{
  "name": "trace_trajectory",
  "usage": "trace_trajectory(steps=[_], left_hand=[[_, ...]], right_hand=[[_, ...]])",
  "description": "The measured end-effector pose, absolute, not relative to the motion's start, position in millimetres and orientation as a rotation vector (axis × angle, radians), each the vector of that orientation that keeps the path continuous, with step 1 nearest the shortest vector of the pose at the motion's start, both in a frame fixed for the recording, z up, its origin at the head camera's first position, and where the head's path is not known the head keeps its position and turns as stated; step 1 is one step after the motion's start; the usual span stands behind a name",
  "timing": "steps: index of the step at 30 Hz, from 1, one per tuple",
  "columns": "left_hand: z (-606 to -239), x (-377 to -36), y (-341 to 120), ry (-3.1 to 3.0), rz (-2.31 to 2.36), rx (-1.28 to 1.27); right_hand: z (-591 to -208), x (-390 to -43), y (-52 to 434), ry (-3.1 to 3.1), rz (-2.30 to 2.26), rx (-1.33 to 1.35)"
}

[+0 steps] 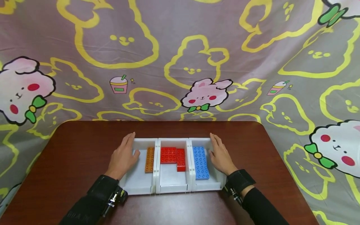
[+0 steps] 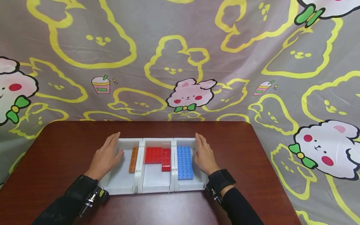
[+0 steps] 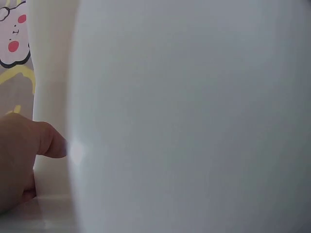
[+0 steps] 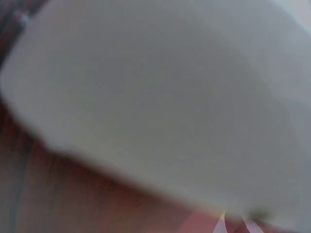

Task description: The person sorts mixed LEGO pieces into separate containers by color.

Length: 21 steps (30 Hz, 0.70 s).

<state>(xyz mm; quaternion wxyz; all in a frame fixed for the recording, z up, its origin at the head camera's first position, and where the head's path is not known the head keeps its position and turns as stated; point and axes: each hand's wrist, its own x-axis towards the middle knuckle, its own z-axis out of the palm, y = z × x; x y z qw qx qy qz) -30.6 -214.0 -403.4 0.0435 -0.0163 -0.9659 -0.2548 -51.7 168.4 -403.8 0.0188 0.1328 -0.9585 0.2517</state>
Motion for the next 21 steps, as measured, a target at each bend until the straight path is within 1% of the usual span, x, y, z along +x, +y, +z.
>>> trace_trajectory(steps=[4,10,14,18,21], left_hand=[[-403.7,-43.2,-215.5,-2.947,-0.784,-0.041],[-401.1,-78.5,-214.0,-2.921,-0.8,-0.046],[-399.7,-97.2,-214.7,-2.963,-0.802,-0.036],[-399.7,-103.0,-218.1,-2.998,-0.79,-0.011],[-403.1,-97.6,-222.1,-2.993,-0.797,-0.017]], right_hand=[[-403.6,-67.7,166.9,-2.968,0.781,0.431],[-400.0,-104.1,168.3,-2.993,0.776,0.395],[-397.1,-122.6,167.2,-3.034,0.739,0.355],[-398.0,-129.9,163.0,-3.057,0.724,0.341],[-402.6,-126.3,158.8,-3.052,0.753,0.34]])
